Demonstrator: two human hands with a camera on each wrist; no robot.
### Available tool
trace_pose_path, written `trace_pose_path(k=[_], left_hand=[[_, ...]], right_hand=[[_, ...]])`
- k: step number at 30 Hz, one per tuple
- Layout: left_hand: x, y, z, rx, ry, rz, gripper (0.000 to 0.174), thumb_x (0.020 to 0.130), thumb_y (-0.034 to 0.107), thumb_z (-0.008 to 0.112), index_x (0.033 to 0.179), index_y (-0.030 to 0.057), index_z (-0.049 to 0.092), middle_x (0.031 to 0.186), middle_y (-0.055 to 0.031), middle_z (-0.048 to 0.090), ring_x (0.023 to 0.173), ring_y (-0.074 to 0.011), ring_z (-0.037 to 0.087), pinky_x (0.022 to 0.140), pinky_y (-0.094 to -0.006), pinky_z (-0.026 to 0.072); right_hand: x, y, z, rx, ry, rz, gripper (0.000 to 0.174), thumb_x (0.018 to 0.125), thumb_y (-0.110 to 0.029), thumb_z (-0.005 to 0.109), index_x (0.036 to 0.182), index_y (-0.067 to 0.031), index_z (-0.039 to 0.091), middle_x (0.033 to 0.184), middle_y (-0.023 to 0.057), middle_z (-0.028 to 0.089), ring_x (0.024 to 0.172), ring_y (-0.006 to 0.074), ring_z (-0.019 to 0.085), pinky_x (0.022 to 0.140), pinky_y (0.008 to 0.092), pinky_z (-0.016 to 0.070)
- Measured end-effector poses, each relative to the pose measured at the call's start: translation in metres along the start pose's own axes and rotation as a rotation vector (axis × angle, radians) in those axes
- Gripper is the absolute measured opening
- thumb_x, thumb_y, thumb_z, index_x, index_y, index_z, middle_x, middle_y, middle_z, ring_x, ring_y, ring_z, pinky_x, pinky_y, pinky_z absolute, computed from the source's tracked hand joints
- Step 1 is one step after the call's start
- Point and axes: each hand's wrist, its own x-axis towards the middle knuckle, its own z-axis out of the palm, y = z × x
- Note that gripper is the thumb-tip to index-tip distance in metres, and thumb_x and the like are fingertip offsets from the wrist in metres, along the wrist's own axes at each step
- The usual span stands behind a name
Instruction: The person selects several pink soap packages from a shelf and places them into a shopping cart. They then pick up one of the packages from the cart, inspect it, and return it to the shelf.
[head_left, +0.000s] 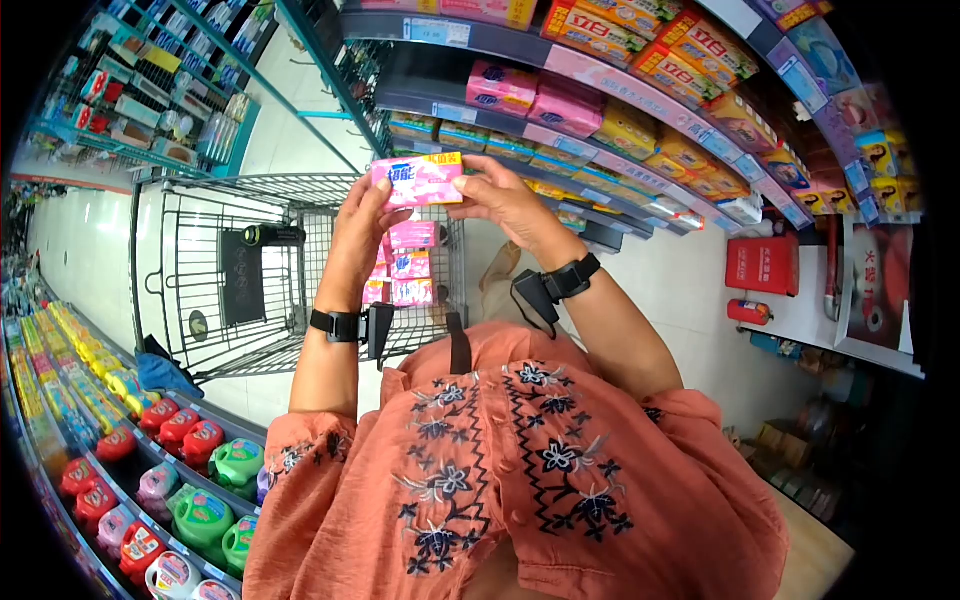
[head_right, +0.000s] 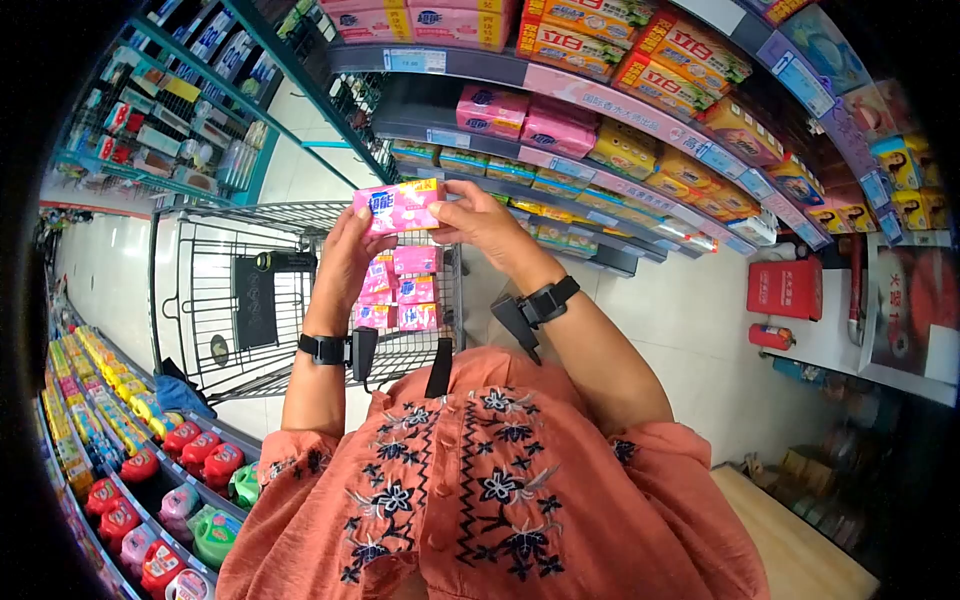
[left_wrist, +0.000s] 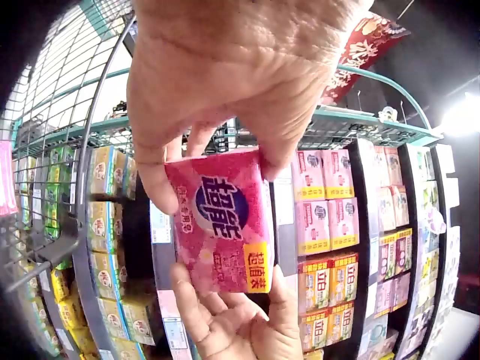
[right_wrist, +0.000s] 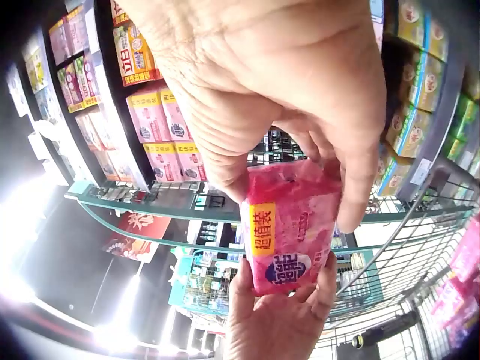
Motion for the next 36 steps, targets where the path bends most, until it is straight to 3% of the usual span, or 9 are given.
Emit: trace_pose_path(k=[6, 11, 21, 26, 29, 32, 36], left_hand=[[0.052, 0.005, 0.010, -0.007, 0.031, -0.024, 0.044, 0.102, 0.041, 0.054, 0.123, 0.0028, 0.059, 0.111, -0.0079, 0.067, 0.100, -0.0195, 0.065, 0.089, -0.0346, 0.0545], [0.113, 0.007, 0.005, -0.006, 0.010, 0.007, 0.043, 0.101, 0.041, 0.058, 0.120, 0.0022, 0.063, 0.107, -0.0061, 0.069, 0.095, -0.0130, 0.066, 0.079, -0.0260, 0.0572], [0.208, 0.022, 0.007, 0.138, 0.021, 0.090, 0.046, 0.098, 0.040, 0.063, 0.121, 0.0004, 0.064, 0.107, -0.0065, 0.067, 0.087, -0.0146, 0.063, 0.077, -0.0301, 0.0560], [0.233, 0.025, 0.004, 0.235, 0.000, 0.081, 0.046, 0.097, 0.038, 0.063, 0.121, -0.0012, 0.065, 0.096, -0.0087, 0.064, 0.079, -0.0154, 0.062, 0.074, -0.0271, 0.0571], [0.243, 0.027, 0.005, 0.330, -0.014, 0.023, 0.044, 0.098, 0.038, 0.060, 0.124, 0.0027, 0.063, 0.105, -0.0078, 0.067, 0.087, -0.0167, 0.065, 0.078, -0.0292, 0.0569], [0.249, 0.026, 0.008, 0.405, 0.000, 0.018, 0.056, 0.094, 0.048, 0.063, 0.124, 0.0010, 0.065, 0.109, -0.0108, 0.068, 0.088, -0.0206, 0.065, 0.080, -0.0330, 0.0560], [0.251, 0.034, 0.009, 0.711, 0.051, 0.033, 0.053, 0.093, 0.047, 0.061, 0.117, 0.0002, 0.069, 0.109, -0.0123, 0.071, 0.096, -0.0255, 0.066, 0.087, -0.0376, 0.0520]], right_hand=[[0.008, -0.014, -0.008, 0.014, 0.069, -0.048, 0.065, 0.102, -0.036, 0.059, 0.147, 0.0046, 0.034, 0.130, 0.0223, 0.057, 0.116, 0.0292, 0.062, 0.097, 0.0391, 0.0525], [0.006, -0.017, -0.028, -0.028, 0.121, 0.011, 0.058, 0.104, -0.033, 0.054, 0.144, 0.0049, 0.037, 0.132, 0.0251, 0.054, 0.117, 0.0308, 0.062, 0.095, 0.0401, 0.0530], [-0.010, -0.012, -0.061, 0.012, 0.154, 0.085, 0.053, 0.103, -0.031, 0.054, 0.141, 0.0030, 0.039, 0.122, 0.0216, 0.058, 0.106, 0.0287, 0.065, 0.087, 0.0386, 0.0556], [-0.013, -0.011, -0.076, 0.034, 0.161, 0.087, 0.050, 0.104, -0.029, 0.053, 0.142, 0.0010, 0.040, 0.122, 0.0219, 0.060, 0.105, 0.0298, 0.067, 0.085, 0.0383, 0.0563], [-0.011, -0.011, -0.080, 0.042, 0.170, 0.107, 0.050, 0.104, -0.029, 0.053, 0.142, 0.0010, 0.040, 0.122, 0.0223, 0.060, 0.105, 0.0297, 0.067, 0.084, 0.0383, 0.0567], [-0.008, -0.011, -0.082, 0.038, 0.161, 0.123, 0.050, 0.105, -0.030, 0.053, 0.141, 0.0011, 0.040, 0.122, 0.0225, 0.060, 0.105, 0.0296, 0.067, 0.085, 0.0380, 0.0567], [-0.003, -0.014, -0.080, 0.029, 0.157, 0.155, 0.049, 0.105, -0.031, 0.052, 0.141, 0.0007, 0.041, 0.123, 0.0225, 0.059, 0.105, 0.0292, 0.067, 0.085, 0.0379, 0.0565]])
